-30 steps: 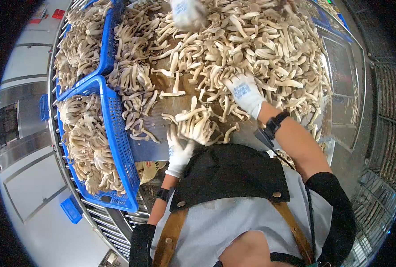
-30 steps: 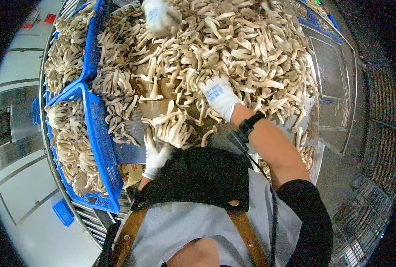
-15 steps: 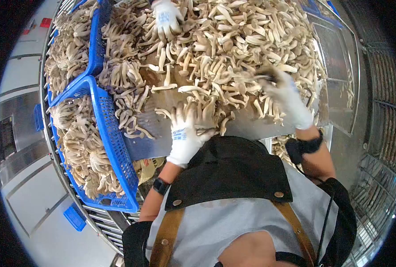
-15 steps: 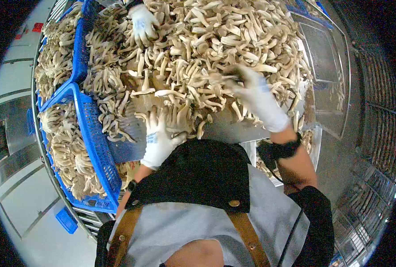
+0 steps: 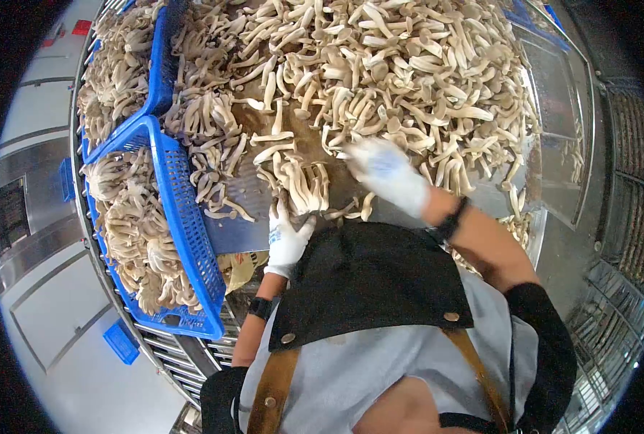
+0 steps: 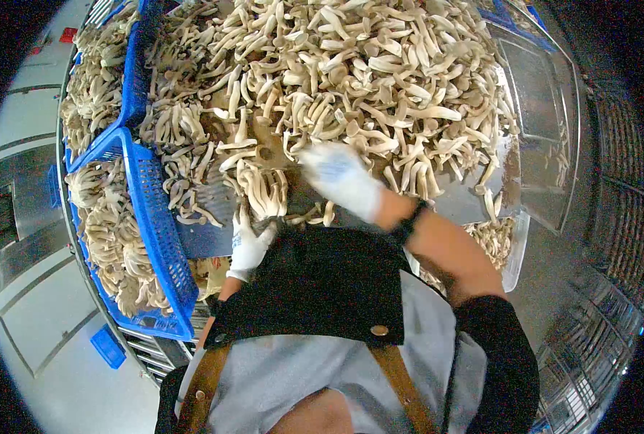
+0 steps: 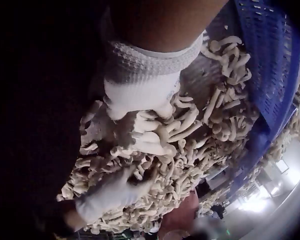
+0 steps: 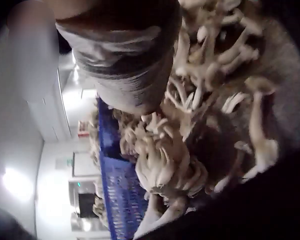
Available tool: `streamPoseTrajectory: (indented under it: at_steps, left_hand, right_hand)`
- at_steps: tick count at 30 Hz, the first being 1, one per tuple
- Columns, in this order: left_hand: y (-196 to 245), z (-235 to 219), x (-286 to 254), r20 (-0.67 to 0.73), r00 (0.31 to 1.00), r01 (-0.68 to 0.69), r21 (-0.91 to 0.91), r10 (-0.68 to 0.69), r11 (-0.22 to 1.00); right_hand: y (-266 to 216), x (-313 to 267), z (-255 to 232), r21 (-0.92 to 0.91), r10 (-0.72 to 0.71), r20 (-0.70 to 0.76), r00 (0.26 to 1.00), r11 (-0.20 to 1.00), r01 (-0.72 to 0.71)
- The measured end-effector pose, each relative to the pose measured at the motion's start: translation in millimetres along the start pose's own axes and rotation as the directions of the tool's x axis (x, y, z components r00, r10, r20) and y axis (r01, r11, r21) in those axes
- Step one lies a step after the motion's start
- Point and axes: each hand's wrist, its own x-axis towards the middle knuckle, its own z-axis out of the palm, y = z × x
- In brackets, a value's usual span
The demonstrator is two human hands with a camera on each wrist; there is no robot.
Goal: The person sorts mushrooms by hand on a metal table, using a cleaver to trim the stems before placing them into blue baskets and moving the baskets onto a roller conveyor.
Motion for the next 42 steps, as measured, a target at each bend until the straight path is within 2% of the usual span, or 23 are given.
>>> streamPoseTrajectory:
  at_steps: [2,4,9,10,11,13,14,17,18,21,24,26,27,28,29,30,32,35,36,37,38,40,42]
  left_hand:
    - [3,-1,-3,-0.004,1.0,0.002,-0.038,-0.003,0.999]
    - [-11,2,-3,0.019,0.999,-0.028,-0.014,0.029,0.999]
    - [-3,-24,0,0.064,0.985,0.172,-0.492,-0.162,0.853]
    - [3,-33,4,0.085,0.975,0.221,-0.488,-0.206,0.844]
    - [4,-38,9,0.14,0.968,0.251,-0.495,-0.209,0.832]
    - [5,-47,19,0.248,0.945,0.313,-0.498,-0.212,0.809]
    - [39,-63,26,0.409,0.863,0.503,-0.637,-0.297,0.584]
    - [18,-45,47,0.518,0.824,0.533,-0.575,-0.229,0.62]
    - [21,-40,52,0.57,0.784,0.597,-0.583,-0.246,0.551]
    - [39,-33,69,0.634,0.735,0.675,-0.651,-0.239,0.348]
    - [58,-36,85,0.606,0.788,0.616,-0.771,-0.111,0.164]
    - [34,-47,94,0.431,0.902,0.426,-0.879,-0.027,0.213]
    - [-32,-64,104,0.541,0.82,0.523,-0.841,0.187,0.14]
    - [-29,-69,93,0.264,0.906,0.029,-0.818,0.33,0.575]
    - [-24,-74,82,-0.042,0.898,-0.417,-0.398,0.438,0.817]
    - [-59,-62,81,0.074,0.836,-0.54,-0.074,0.545,0.838]
    - [-106,-32,85,0.32,0.675,-0.735,0.371,0.664,0.568]
    - [-109,8,100,0.498,0.537,-0.829,0.462,0.681,0.316]
    - [-107,7,108,0.501,0.584,-0.811,0.384,0.639,0.44]
    - [-91,-3,115,0.481,0.725,-0.606,0.108,0.492,0.788]
    - [-66,-14,115,0.503,0.828,-0.031,-0.4,0.247,0.916]
    - [-53,-31,126,0.621,0.753,0.558,-0.779,0.221,0.287]
    - [55,-68,101,0.434,0.817,0.315,-0.887,0.378,0.339]
  right_hand:
    - [-2,56,32,-0.296,-0.196,0.088,0.977,0.931,0.213]
    - [-1,90,52,-0.551,-0.078,0.347,0.934,0.789,0.271]
    - [8,62,-70,-0.034,-0.007,0.206,0.978,0.999,0.014]
    - [26,25,-85,-0.074,-0.188,-0.067,0.98,0.98,0.183]
    - [17,-1,-133,-0.21,0.075,0.353,0.933,0.978,0.001]
    - [44,-90,-168,-0.536,0.238,0.563,0.791,0.834,0.13]
    - [34,-110,-175,-0.604,0.345,0.57,0.746,0.791,0.095]
    - [11,-93,-110,-0.196,0.181,0.502,0.846,0.976,-0.093]
    - [-5,-63,-59,0.241,0.391,0.494,0.776,0.797,-0.555]
    - [-15,-1,52,0.687,0.136,0.631,0.764,0.359,-0.632]
    - [-39,54,29,0.772,0.031,0.07,0.997,0.632,-0.074]
    - [-59,78,-22,0.814,0.065,0.008,0.998,0.579,-0.044]
    - [-69,76,-31,0.782,0.065,-0.067,0.996,0.623,0.012]
    - [-80,73,-40,0.742,0.064,-0.142,0.988,0.668,0.063]
    - [-84,71,-23,0.553,-0.034,-0.54,0.841,0.739,0.385]
    - [-74,56,-6,0.403,-0.124,-0.426,0.896,0.861,0.311]
    - [-47,20,39,0.044,-0.214,-0.119,0.969,0.974,0.221]
    - [-45,-5,80,0.133,0.014,0.013,1.0,0.991,-0.015]
    - [-48,2,74,0.089,0.103,0.014,0.995,0.991,-0.104]
    - [-48,12,81,0.3,0.176,0.03,0.984,0.938,-0.177]
    - [-45,22,86,0.486,0.236,0.052,0.97,0.843,-0.231]
    - [-60,39,87,0.688,0.327,-0.058,0.943,0.697,-0.199]
    - [-64,47,69,0.81,0.443,-0.204,0.873,0.578,-0.104]
